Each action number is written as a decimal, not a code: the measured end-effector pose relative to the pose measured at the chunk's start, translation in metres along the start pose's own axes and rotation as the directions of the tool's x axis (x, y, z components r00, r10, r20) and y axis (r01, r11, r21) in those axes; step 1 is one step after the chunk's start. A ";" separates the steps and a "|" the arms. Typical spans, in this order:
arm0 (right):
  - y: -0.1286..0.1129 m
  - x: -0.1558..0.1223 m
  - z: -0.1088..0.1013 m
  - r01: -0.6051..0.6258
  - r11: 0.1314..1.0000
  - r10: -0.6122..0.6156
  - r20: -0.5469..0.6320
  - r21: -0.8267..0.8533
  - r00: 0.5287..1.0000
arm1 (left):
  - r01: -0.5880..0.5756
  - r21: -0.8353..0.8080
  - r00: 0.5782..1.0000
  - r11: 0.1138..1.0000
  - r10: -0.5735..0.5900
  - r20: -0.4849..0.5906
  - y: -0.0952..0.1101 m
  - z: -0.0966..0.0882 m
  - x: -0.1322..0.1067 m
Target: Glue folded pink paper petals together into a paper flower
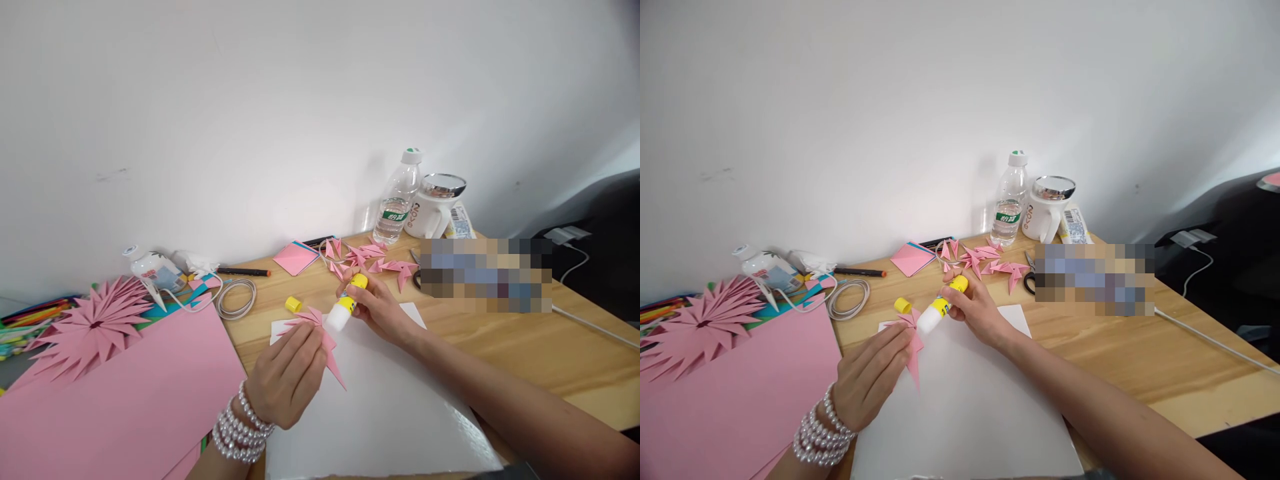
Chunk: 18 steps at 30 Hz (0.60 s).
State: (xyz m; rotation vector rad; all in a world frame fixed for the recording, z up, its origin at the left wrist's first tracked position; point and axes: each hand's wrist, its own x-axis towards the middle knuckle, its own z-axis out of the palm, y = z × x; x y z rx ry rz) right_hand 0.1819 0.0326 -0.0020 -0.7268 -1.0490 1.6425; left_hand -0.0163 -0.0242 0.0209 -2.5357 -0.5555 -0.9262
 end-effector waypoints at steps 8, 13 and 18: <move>0.001 0.000 -0.002 0.081 0.991 -0.086 -0.038 -0.111 0.996 | -0.017 0.042 1.000 0.999 0.017 0.019 -0.001 0.001 0.001; 0.000 -0.001 0.001 0.050 0.990 -0.053 -0.021 -0.132 0.998 | -0.060 0.054 0.997 0.997 0.057 0.047 0.000 -0.001 0.004; -0.001 -0.002 0.001 0.106 0.972 -0.130 -0.109 -0.208 0.986 | -0.087 0.066 0.995 0.994 0.084 0.044 0.000 0.000 0.006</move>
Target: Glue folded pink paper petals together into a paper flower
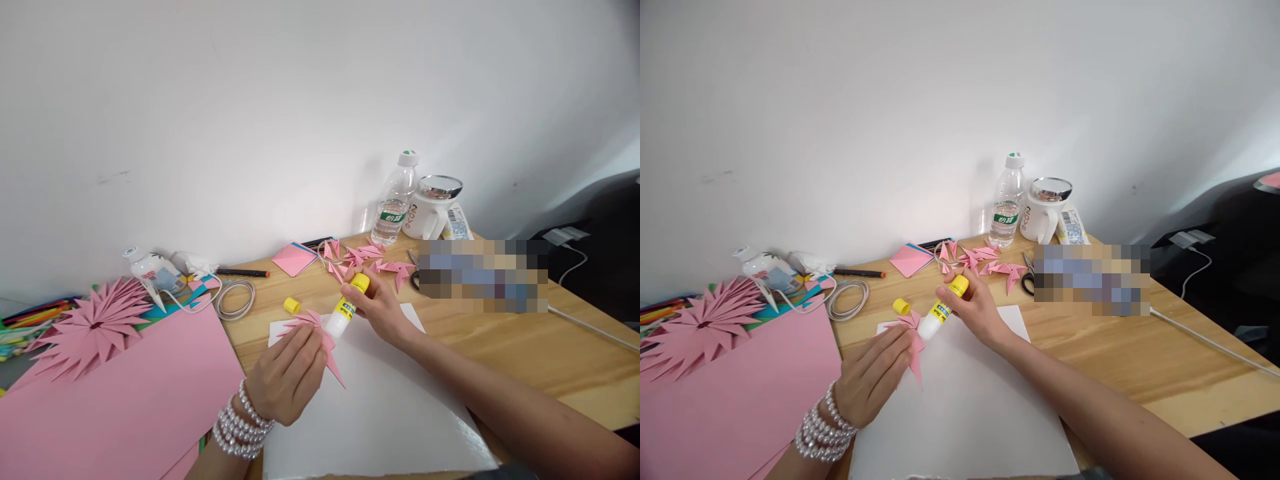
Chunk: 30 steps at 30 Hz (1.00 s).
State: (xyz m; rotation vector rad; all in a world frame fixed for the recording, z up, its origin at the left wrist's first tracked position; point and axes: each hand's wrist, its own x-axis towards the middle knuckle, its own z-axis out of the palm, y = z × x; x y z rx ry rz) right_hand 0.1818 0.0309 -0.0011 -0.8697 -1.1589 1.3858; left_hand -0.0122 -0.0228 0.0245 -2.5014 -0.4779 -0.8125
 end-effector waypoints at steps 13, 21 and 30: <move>0.000 0.000 0.003 0.005 0.999 -0.011 -0.095 -0.054 0.995 | -0.029 0.043 1.000 0.999 0.029 -0.006 0.000 0.003 0.002; -0.002 -0.001 0.003 0.049 0.994 -0.063 -0.149 -0.101 0.987 | -0.020 0.028 1.000 0.999 0.020 -0.002 0.000 0.003 0.001; 0.002 -0.001 0.003 0.084 0.982 -0.124 -0.243 -0.169 0.962 | 0.031 -0.017 0.999 0.999 -0.032 -0.035 0.000 0.003 -0.003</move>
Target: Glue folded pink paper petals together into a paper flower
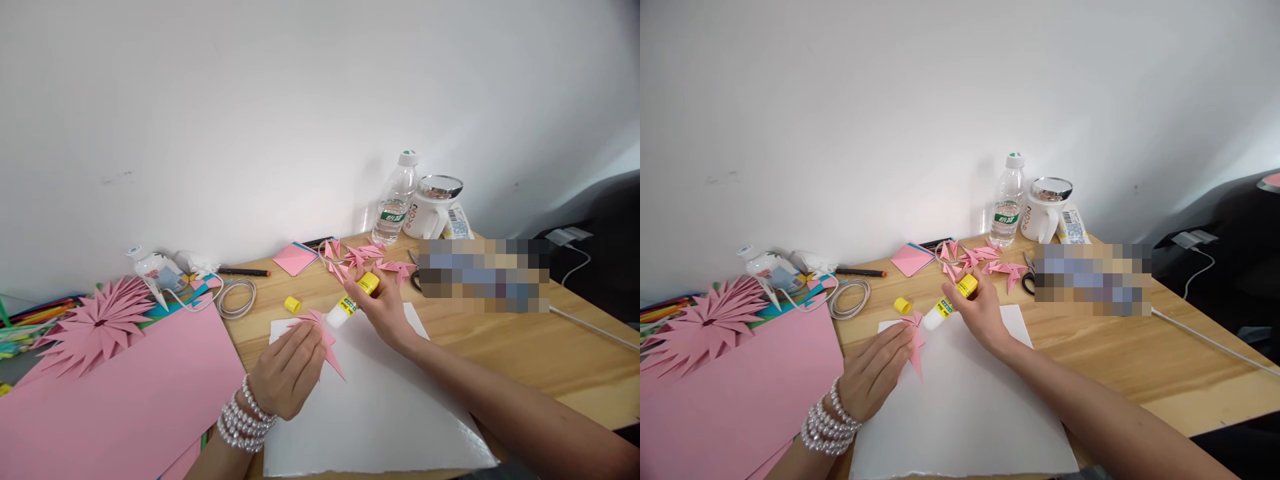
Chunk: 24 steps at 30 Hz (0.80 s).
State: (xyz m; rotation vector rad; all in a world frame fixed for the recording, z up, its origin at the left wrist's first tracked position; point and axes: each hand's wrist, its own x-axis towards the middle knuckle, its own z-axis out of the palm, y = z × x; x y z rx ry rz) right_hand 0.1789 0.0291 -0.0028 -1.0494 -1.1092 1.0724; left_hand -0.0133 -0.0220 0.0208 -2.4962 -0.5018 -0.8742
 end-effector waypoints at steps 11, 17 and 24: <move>0.003 -0.005 0.003 -0.069 0.978 0.044 0.131 0.196 0.990 | 0.093 0.020 0.991 0.995 -0.090 -0.101 -0.002 0.005 -0.007; 0.000 -0.006 0.002 -0.053 0.990 0.029 0.179 0.131 0.983 | 0.310 -0.080 0.938 0.947 -0.319 -0.137 0.000 0.006 -0.004; 0.002 -0.003 0.002 -0.048 0.944 -0.003 0.154 0.325 0.988 | 0.747 -0.536 0.422 0.392 -0.904 -0.072 -0.001 0.012 -0.001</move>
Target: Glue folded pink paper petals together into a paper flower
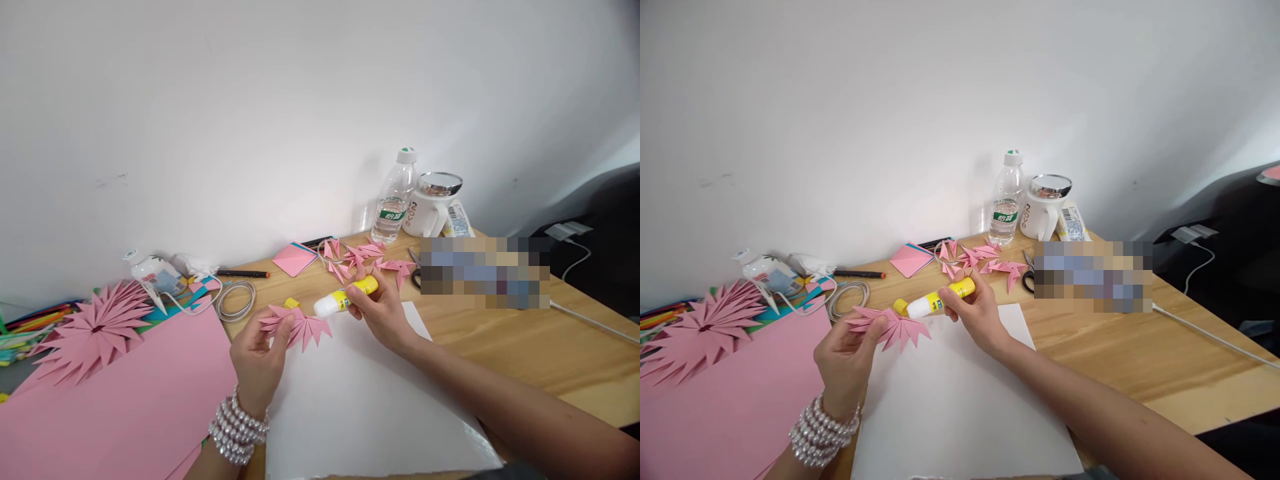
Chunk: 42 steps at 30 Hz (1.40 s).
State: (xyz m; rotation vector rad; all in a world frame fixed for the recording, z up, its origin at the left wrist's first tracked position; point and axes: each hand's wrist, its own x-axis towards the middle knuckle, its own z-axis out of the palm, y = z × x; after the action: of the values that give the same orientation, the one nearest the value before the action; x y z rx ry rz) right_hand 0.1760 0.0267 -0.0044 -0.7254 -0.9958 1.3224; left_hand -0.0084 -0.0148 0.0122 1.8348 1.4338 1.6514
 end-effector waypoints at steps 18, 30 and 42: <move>-0.001 -0.006 -0.002 0.370 0.841 -0.289 0.250 -0.394 0.924 | 0.527 -0.185 0.848 0.829 -0.502 0.167 0.007 0.004 0.008; -0.001 -0.008 -0.001 0.555 0.665 -0.446 0.329 -0.500 0.832 | 0.469 -0.103 0.869 0.877 -0.438 0.230 -0.004 0.002 0.007; -0.001 -0.004 -0.003 0.556 0.592 -0.454 0.329 -0.583 0.828 | 0.211 0.120 0.925 0.970 -0.238 0.295 -0.002 0.004 0.006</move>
State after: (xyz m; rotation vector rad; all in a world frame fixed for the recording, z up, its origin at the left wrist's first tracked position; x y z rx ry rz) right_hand 0.1790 0.0233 -0.0057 -0.7807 -1.6926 0.4845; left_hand -0.0071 -0.0070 0.0129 1.7963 1.5273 1.1527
